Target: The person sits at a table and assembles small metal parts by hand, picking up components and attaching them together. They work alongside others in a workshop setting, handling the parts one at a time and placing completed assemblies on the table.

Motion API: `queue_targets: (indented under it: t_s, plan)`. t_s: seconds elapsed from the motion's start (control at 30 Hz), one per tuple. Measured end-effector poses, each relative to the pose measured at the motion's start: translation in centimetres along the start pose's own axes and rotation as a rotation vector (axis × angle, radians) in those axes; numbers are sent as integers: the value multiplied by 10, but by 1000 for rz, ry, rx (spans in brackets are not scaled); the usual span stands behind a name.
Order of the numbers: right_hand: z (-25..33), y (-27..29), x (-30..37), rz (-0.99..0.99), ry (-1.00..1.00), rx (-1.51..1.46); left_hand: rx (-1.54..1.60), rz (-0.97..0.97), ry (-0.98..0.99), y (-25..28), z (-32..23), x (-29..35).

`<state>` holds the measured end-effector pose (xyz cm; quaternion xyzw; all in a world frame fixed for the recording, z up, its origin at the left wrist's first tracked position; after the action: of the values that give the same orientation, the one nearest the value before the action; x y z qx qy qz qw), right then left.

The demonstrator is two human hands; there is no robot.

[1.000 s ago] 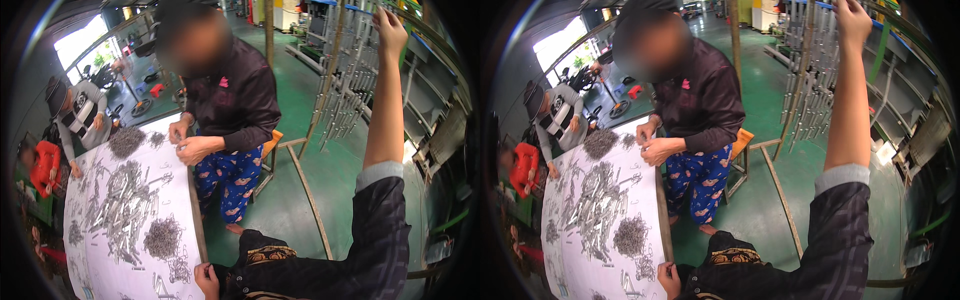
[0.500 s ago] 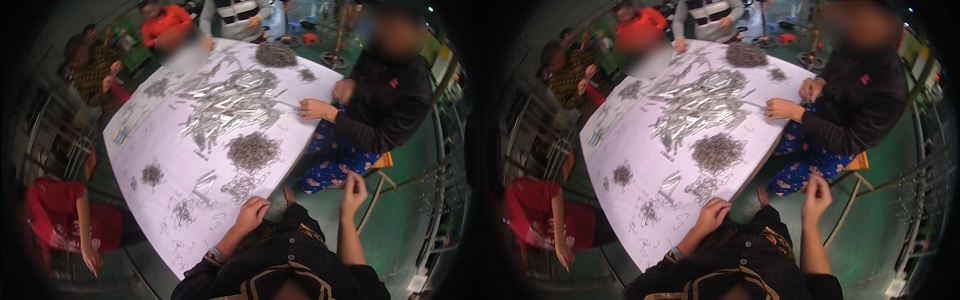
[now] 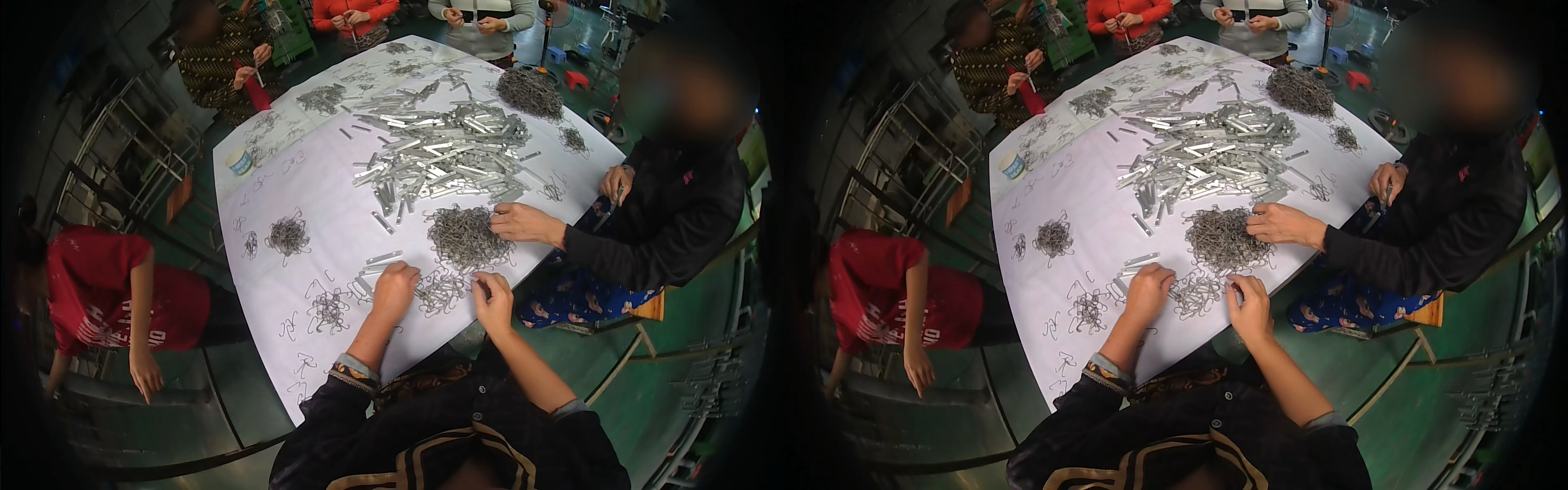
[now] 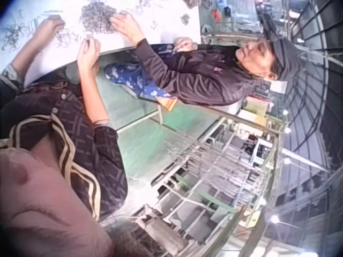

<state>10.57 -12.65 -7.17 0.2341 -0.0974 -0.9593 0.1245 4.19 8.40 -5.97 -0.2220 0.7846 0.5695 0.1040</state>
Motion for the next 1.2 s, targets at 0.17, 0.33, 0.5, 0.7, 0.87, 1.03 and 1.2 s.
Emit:
queue_targets:
  t_s: [0.17,0.33,0.5,0.7,0.87,1.03,1.2]
  plan:
    - [-14,-12,-2,-24,133,215,-240,93,-126,-24,-22,-14]
    - [-24,-10,1,-36,159,233,-391,193,-203,-26,-36,-23]
    - [-24,-11,2,-45,178,235,-243,194,-73,-20,-29,-30]
    - [-26,-11,3,-42,153,242,165,121,162,16,9,-26]
    - [-26,-11,2,-51,167,254,39,158,208,28,35,-12]
    - [-23,-11,2,-31,162,244,220,229,251,10,38,-5]
    - [-21,-7,1,-43,101,169,588,330,261,21,3,-6]
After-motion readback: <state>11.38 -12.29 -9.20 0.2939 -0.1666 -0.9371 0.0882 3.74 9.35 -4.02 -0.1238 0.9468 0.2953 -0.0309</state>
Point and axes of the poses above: each hand's wrist, its own x-axis away from the middle knuckle, its own y-axis out of the back of the hand, z = x × y, the point moved 2 cm from there along -x, towards the middle knuckle, and after that the axes turned 13 degrees about -x, right-handed, at the moved point
